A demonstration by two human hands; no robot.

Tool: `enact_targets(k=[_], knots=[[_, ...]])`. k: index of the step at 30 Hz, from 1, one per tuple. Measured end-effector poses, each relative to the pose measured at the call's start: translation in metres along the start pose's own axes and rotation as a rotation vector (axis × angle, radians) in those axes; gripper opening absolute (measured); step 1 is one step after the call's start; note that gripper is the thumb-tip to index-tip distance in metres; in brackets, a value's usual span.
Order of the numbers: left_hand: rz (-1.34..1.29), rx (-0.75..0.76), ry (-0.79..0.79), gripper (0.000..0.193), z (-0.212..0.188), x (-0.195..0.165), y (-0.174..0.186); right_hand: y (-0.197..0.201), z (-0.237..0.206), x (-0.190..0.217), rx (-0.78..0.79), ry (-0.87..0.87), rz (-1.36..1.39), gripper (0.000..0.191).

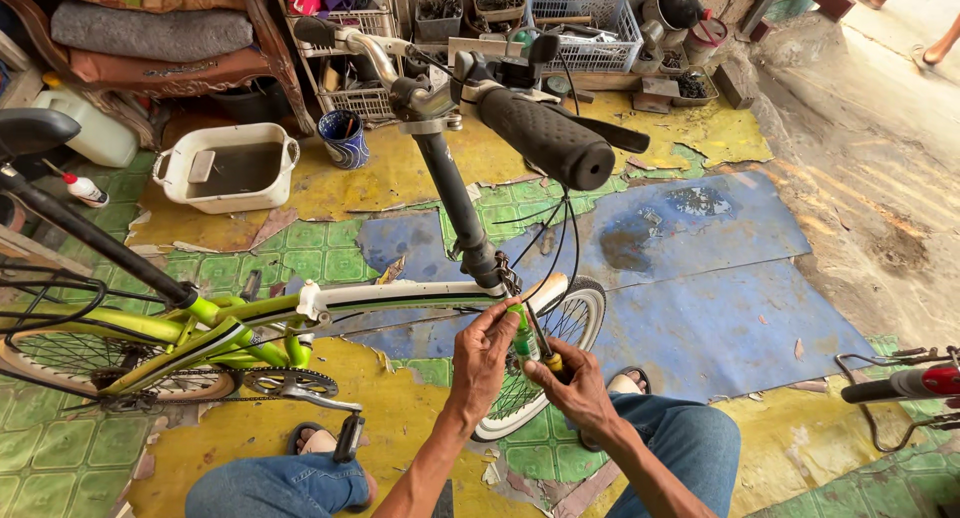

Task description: The person adjusts the brake cable and tightens the stem bolts on a bicycle handlebar using a screwdriver. They retrieve the tool from a nearby container, return to the bike, and perform multiple tightening actions on the stem area.

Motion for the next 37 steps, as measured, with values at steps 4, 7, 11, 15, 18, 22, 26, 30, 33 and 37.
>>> enact_targets(k=[4, 7, 11, 15, 18, 22, 26, 30, 33, 37], knots=[[0.019, -0.034, 0.028, 0.035, 0.014, 0.009, 0.006, 0.008, 0.011, 0.003, 0.082, 0.034, -0.085, 0.052], [-0.007, -0.089, 0.009, 0.044, 0.025, 0.013, 0.006, 0.011, 0.021, 0.011, 0.118, 0.065, -0.173, 0.055], [-0.009, -0.167, 0.01, 0.041, 0.044, 0.005, 0.005, 0.034, 0.045, 0.029, 0.004, -0.013, -0.27, 0.063], [0.454, -0.238, -0.138, 0.041, 0.052, -0.012, 0.012, 0.061, 0.087, 0.062, -0.013, 0.097, -0.541, 0.054], [0.559, -0.198, -0.145, 0.044, 0.049, -0.017, 0.011, 0.069, 0.11, 0.085, 0.034, 0.207, -0.66, 0.048], [0.639, -0.146, -0.18, 0.05, 0.048, -0.022, 0.016, 0.069, 0.13, 0.113, 0.086, 0.325, -0.837, 0.043], [0.662, -0.14, -0.287, 0.053, 0.048, -0.026, 0.02, 0.059, 0.136, 0.141, 0.125, 0.369, -0.93, 0.042], [0.687, -0.163, -0.395, 0.049, 0.049, -0.029, 0.024, 0.044, 0.136, 0.164, 0.129, 0.362, -1.039, 0.039], [0.74, -0.136, -0.313, 0.05, 0.051, -0.029, 0.027, 0.037, 0.135, 0.173, 0.143, 0.357, -1.091, 0.038], [0.724, -0.04, -0.119, 0.058, 0.055, -0.027, 0.027, 0.031, 0.135, 0.18, 0.154, 0.344, -1.108, 0.038]])
Point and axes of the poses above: each hand's wrist, its own z-axis towards the middle knuckle, its own y-axis out of the back of the hand, x = y × z, the point moved 3 cm from there along z, towards the middle knuckle, and after that the axes turned 2 degrees about z, right-handed, at the moved point
